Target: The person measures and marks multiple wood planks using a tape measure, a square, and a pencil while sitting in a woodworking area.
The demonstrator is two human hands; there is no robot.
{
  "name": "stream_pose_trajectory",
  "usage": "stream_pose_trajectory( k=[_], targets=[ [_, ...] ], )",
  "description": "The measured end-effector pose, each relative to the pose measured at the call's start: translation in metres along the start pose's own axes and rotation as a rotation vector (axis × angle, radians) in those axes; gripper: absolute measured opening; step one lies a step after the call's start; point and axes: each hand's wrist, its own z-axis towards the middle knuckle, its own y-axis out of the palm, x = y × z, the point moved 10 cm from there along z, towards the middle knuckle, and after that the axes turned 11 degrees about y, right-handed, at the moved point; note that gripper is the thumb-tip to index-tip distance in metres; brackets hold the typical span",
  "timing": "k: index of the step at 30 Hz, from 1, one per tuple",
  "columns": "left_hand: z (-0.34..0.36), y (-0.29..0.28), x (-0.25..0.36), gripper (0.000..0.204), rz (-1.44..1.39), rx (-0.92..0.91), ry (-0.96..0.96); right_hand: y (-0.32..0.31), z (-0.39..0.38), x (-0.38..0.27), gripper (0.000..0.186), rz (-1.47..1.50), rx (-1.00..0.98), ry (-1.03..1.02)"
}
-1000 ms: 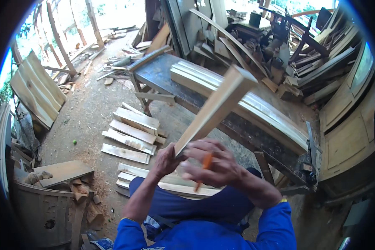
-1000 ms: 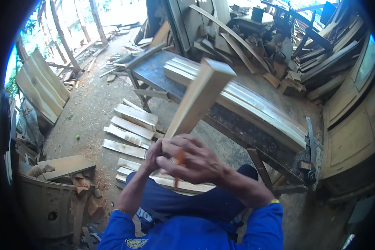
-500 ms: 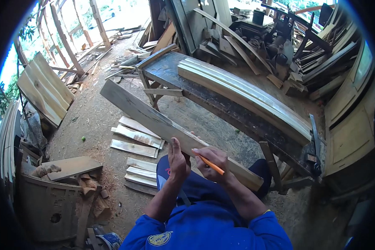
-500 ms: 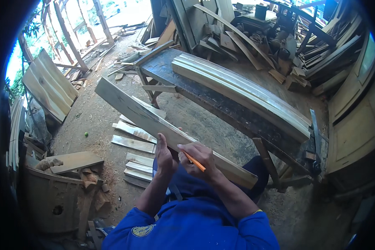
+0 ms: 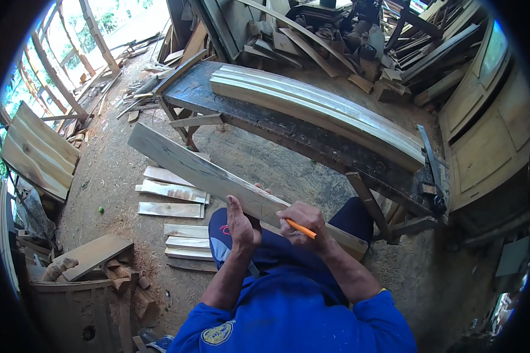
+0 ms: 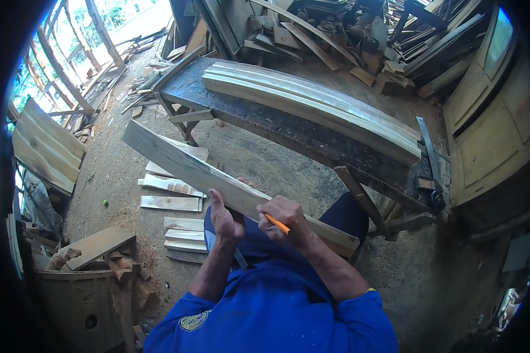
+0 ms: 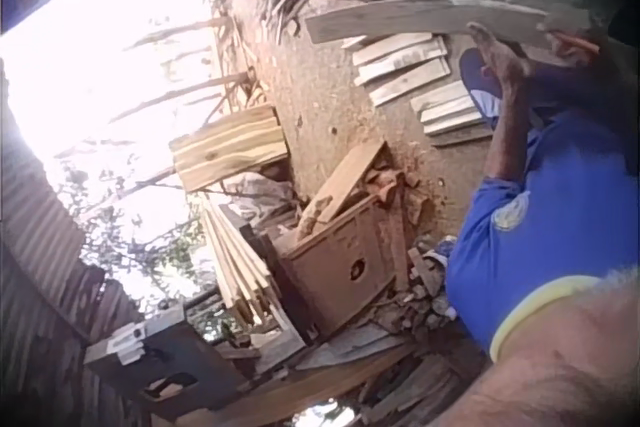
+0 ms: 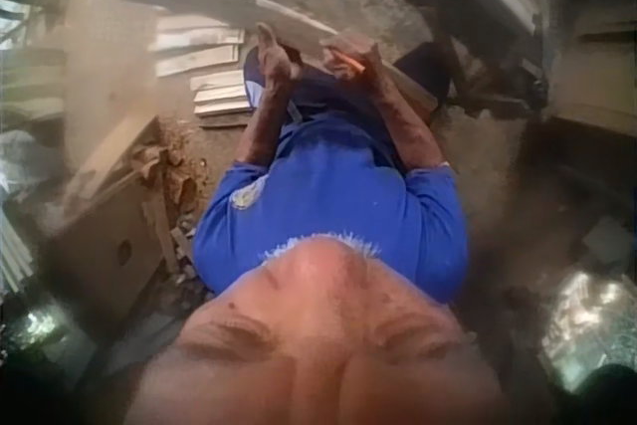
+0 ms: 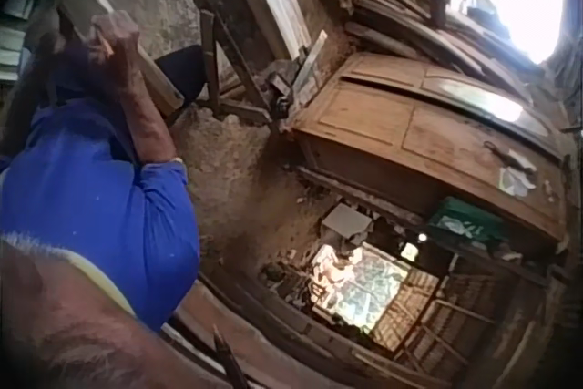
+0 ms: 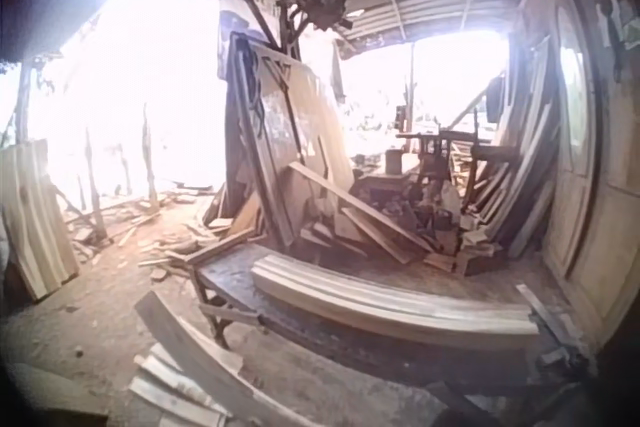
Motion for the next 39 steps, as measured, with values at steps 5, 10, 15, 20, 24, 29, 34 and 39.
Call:
stream_pose_trajectory(
  k=[5,10,15,20,24,29,34,39],
  targets=[
    [0.006,-0.002,-0.007,0.086,-0.146,0.115,-0.101,-0.05,0.037,-0.012,0.037,-0.042,0.041,0.112],
    [0.022,0.038,-0.014,0.086,-0.226,0.166,-0.055,-0.035,0.033,-0.002,0.046,-0.26,-0.267,0.304],
    [0.038,0.099,-0.033,0.087,-0.306,-0.013,-0.012,-0.068,0.04,0.019,0.049,-0.518,-0.215,0.387],
    [0.099,0.12,-0.068,0.085,0.0,-0.111,0.208,-0.132,0.09,-0.004,0.042,-0.704,0.053,0.233],
    [0.115,0.168,-0.038,0.08,0.628,-0.348,0.582,-0.186,0.148,0.02,0.043,-0.897,0.155,0.152],
    [0.111,0.197,-0.071,0.076,1.404,-0.579,1.045,-0.227,0.211,0.088,0.036,-1.064,0.156,0.143],
    [0.103,0.197,-0.069,0.066,1.468,-0.566,1.099,-0.229,0.242,0.156,0.04,-1.042,0.064,0.183],
    [0.1,0.198,-0.069,0.06,1.492,-0.621,1.14,-0.215,0.234,0.205,0.036,-0.926,-0.048,0.279]
  ],
)
